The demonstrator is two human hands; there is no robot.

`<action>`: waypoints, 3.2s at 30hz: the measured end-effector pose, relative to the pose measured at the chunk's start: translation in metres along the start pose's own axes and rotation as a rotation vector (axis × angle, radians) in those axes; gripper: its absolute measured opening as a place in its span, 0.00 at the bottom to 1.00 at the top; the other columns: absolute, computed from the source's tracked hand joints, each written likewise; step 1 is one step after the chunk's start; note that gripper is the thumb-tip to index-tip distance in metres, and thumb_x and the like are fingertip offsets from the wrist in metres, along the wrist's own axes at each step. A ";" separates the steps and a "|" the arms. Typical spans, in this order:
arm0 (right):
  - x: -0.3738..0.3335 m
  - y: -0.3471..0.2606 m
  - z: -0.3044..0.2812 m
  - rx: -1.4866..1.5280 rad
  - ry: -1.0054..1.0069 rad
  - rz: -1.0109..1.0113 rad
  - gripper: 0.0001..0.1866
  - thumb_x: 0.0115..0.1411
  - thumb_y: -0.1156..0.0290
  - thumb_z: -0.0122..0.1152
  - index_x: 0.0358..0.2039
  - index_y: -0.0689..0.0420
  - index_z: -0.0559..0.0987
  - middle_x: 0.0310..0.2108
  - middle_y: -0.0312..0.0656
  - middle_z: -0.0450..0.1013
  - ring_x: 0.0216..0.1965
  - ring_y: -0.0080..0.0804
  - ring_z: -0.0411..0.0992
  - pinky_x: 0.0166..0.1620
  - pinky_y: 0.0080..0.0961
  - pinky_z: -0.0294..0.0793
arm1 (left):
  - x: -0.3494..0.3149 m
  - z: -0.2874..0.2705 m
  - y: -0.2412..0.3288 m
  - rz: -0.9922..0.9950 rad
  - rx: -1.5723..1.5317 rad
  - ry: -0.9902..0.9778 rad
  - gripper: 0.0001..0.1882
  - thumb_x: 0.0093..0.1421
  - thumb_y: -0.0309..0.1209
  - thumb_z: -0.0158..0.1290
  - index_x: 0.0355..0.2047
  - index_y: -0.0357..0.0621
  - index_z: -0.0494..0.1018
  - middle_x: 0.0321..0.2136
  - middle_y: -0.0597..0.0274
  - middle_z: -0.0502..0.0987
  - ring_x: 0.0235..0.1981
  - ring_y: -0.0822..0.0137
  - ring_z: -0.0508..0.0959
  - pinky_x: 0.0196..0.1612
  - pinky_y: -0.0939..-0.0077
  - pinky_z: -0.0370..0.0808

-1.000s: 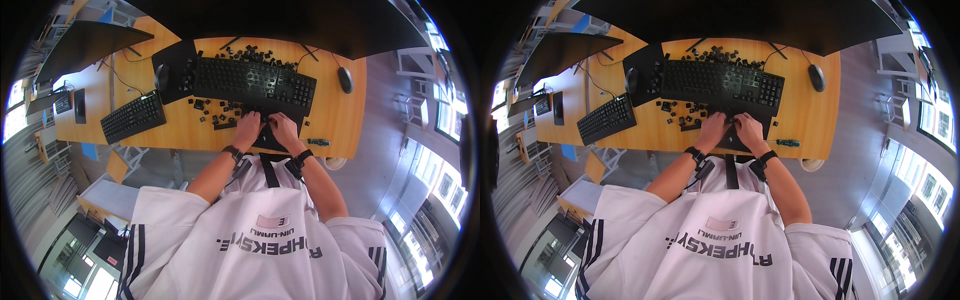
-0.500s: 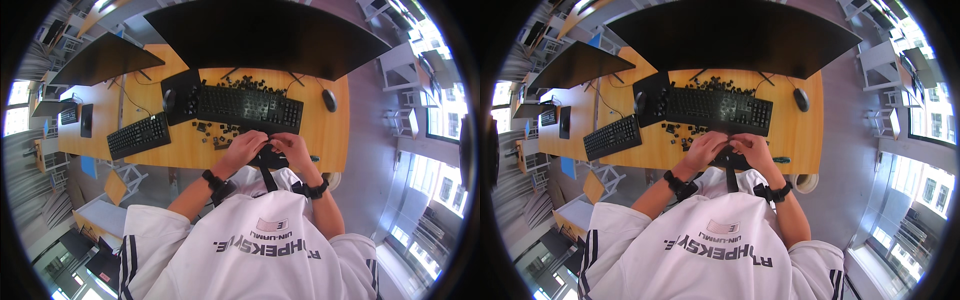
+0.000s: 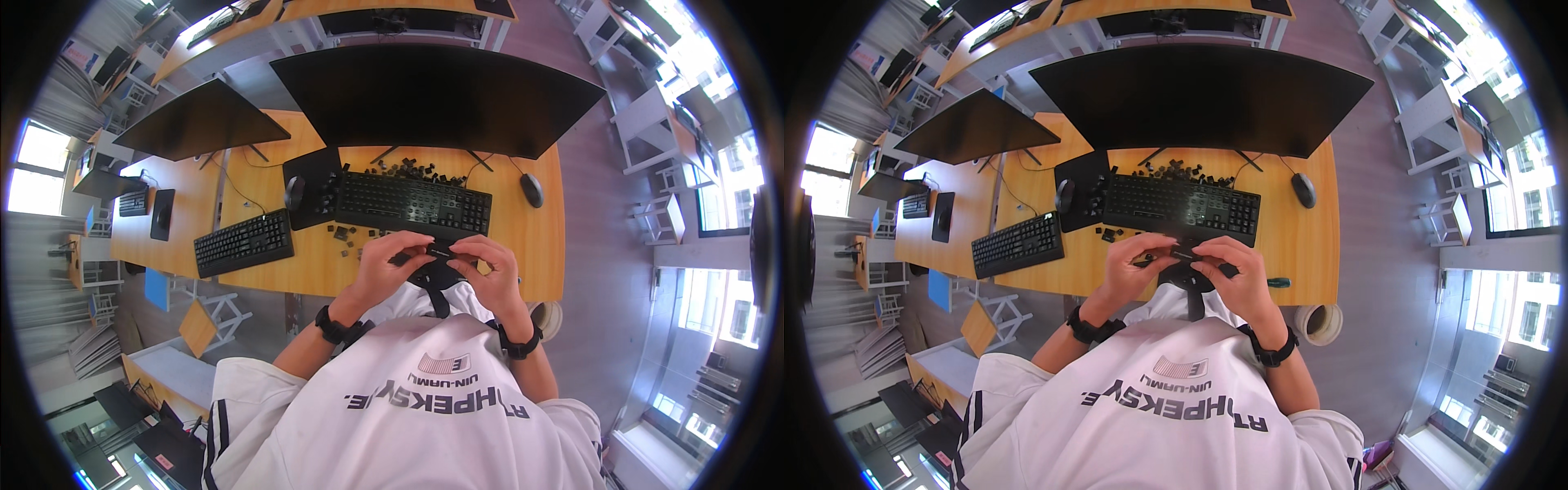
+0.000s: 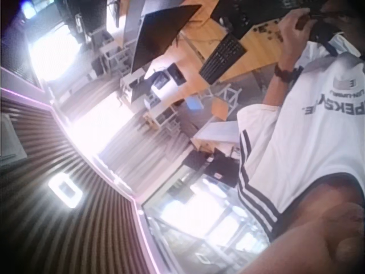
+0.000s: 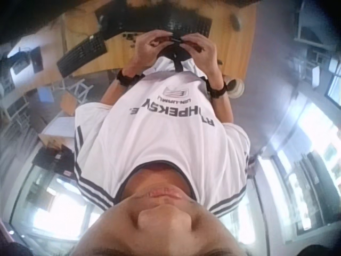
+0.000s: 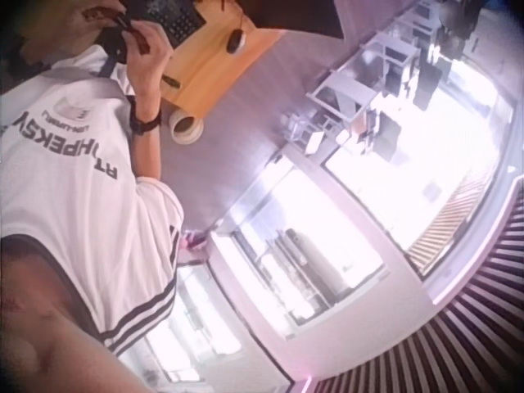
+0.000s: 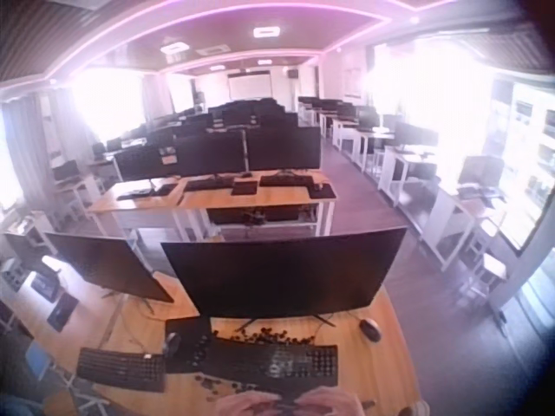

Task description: The person manually attaches keycaps to an empty keyboard base on a desk, handling small keycap pieces one at a time and pressing them into position.

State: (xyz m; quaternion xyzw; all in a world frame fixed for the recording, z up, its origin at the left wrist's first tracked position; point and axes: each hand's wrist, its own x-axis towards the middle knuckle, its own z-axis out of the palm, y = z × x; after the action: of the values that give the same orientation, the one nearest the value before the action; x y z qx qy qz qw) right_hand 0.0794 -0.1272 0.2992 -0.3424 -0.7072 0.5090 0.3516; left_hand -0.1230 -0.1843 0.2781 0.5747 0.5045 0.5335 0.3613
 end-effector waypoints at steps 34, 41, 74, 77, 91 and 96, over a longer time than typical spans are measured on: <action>0.017 0.040 0.006 0.154 -0.023 0.522 0.11 0.56 0.78 0.65 0.40 0.66 0.79 0.29 0.38 0.78 0.29 0.20 0.75 0.36 0.17 0.75 | 0.014 -0.001 -0.038 -0.537 -0.223 -0.122 0.11 0.57 0.22 0.60 0.41 0.32 0.77 0.29 0.60 0.81 0.28 0.75 0.78 0.34 0.81 0.76; 0.040 0.067 0.003 0.294 -0.015 0.588 0.13 0.55 0.80 0.65 0.42 0.66 0.79 0.31 0.39 0.79 0.30 0.19 0.75 0.35 0.16 0.75 | 0.036 -0.002 -0.066 -0.609 -0.224 -0.158 0.12 0.57 0.22 0.60 0.41 0.31 0.76 0.30 0.58 0.81 0.30 0.74 0.79 0.35 0.80 0.76; 0.117 0.289 0.048 -0.485 0.150 0.554 0.09 0.54 0.67 0.68 0.33 0.58 0.84 0.29 0.41 0.78 0.29 0.34 0.78 0.34 0.28 0.75 | 0.083 0.057 -0.295 -0.528 0.288 0.071 0.09 0.57 0.28 0.61 0.34 0.35 0.77 0.28 0.53 0.78 0.27 0.62 0.79 0.31 0.69 0.75; 0.120 0.289 0.047 -0.447 0.168 0.550 0.08 0.53 0.68 0.68 0.31 0.56 0.84 0.31 0.40 0.77 0.31 0.37 0.78 0.35 0.29 0.75 | 0.085 0.060 -0.297 -0.536 0.332 0.089 0.08 0.57 0.27 0.61 0.35 0.35 0.77 0.28 0.53 0.77 0.28 0.60 0.78 0.32 0.68 0.75; 0.118 0.297 0.046 -0.442 0.110 0.471 0.05 0.55 0.70 0.65 0.30 0.56 0.82 0.29 0.40 0.74 0.29 0.42 0.75 0.33 0.32 0.74 | 0.084 0.059 -0.299 -0.439 0.346 0.105 0.08 0.54 0.23 0.62 0.32 0.35 0.75 0.26 0.55 0.73 0.24 0.59 0.76 0.28 0.70 0.74; 0.119 0.296 0.046 -0.439 0.113 0.488 0.05 0.56 0.69 0.64 0.30 0.56 0.82 0.29 0.40 0.74 0.29 0.43 0.75 0.33 0.32 0.74 | 0.087 0.061 -0.299 -0.433 0.349 0.112 0.08 0.53 0.24 0.63 0.31 0.35 0.75 0.25 0.54 0.73 0.23 0.59 0.76 0.27 0.70 0.73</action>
State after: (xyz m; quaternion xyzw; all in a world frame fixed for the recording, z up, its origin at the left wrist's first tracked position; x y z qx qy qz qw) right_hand 0.0162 0.0244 0.0216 -0.5968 -0.6765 0.3941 0.1757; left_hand -0.1287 -0.0243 0.0040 0.4767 0.7190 0.3799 0.3338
